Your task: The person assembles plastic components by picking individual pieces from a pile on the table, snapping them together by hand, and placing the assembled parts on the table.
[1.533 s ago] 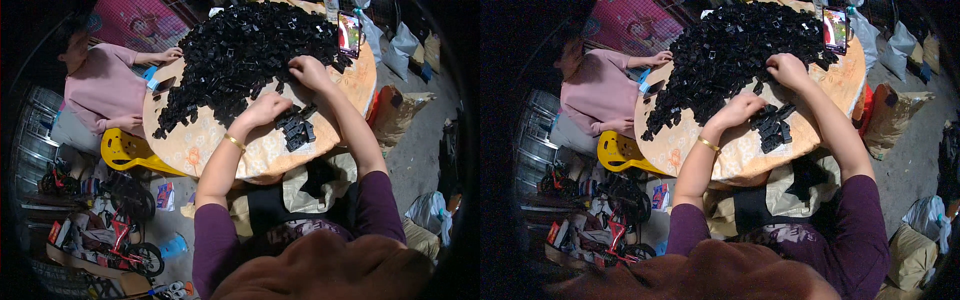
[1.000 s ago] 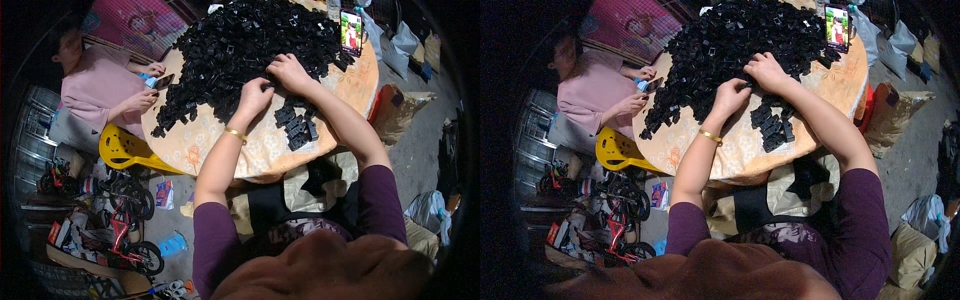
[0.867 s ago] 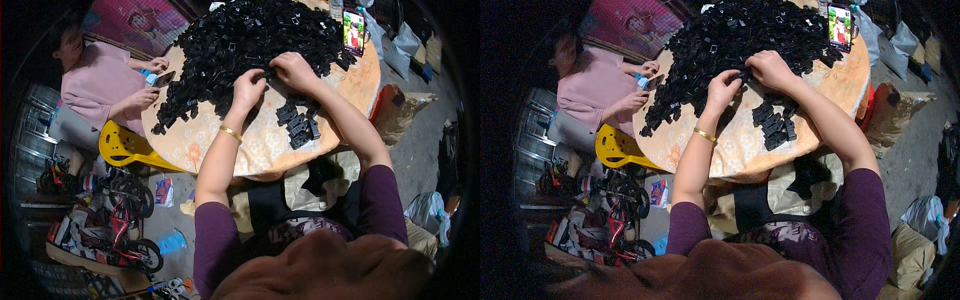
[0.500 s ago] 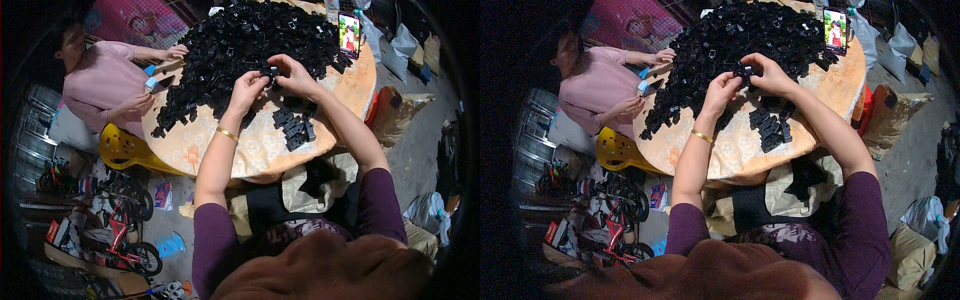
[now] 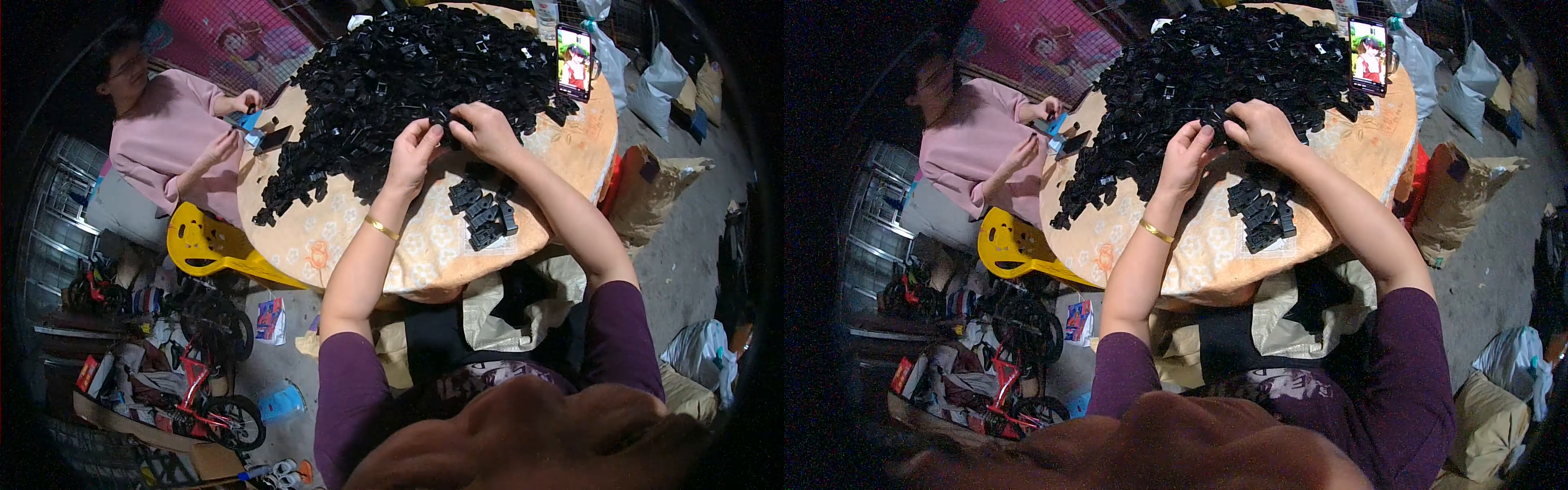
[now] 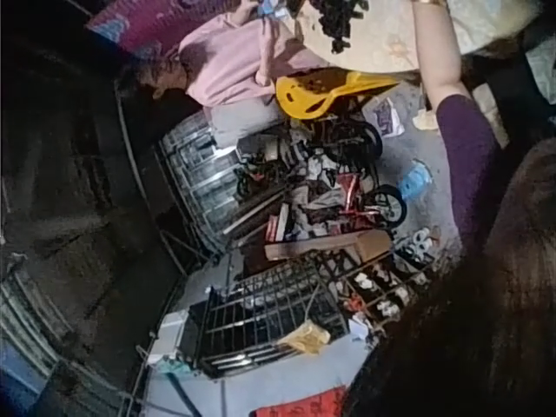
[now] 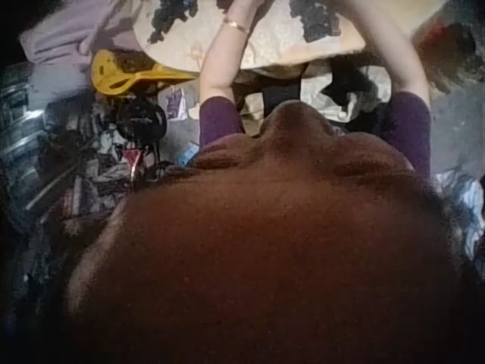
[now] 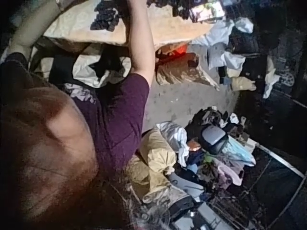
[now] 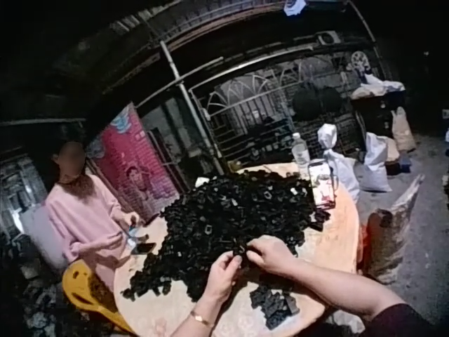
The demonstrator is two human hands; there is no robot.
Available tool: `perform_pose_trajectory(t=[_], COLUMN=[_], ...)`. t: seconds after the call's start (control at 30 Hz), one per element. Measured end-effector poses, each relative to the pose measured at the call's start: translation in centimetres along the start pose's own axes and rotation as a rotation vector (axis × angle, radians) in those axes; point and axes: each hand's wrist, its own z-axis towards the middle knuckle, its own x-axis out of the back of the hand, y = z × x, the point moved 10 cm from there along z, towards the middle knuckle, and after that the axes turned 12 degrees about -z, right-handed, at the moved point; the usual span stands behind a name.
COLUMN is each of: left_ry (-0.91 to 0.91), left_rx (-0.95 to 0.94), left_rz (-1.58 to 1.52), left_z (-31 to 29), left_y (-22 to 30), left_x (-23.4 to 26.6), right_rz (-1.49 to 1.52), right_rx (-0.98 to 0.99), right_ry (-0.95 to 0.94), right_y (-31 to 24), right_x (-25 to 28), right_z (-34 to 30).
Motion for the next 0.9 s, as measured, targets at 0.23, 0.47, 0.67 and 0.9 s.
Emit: perform_pose_trajectory(t=[0.23, 0.47, 0.67, 0.9], left_ry=[0.005, -0.045, -0.06, -0.227], left_rx=[0.123, 0.238, 0.218, 0.19], left_rz=[-0.099, -0.165, -0.606, -0.542], left_z=[-0.3, -0.4, 0.0, -0.3], left_y=[-0.6, -2.4, -1.5, -0.7], left_x=[-0.2, -0.4, 0.1, -1.7], right_rz=[0.505, -0.034, 0.65, 1.035], right_rx=[-0.127, 0.106, -0.111, -0.265], right_ry=[-0.159, 0.096, -0.075, -0.388], right_y=[1.6, -0.7, 1.1, 0.7], right_x=[-3.0, 1.1, -1.7, -4.2], right_z=[-0.1, -0.1, 0.1, -0.5])
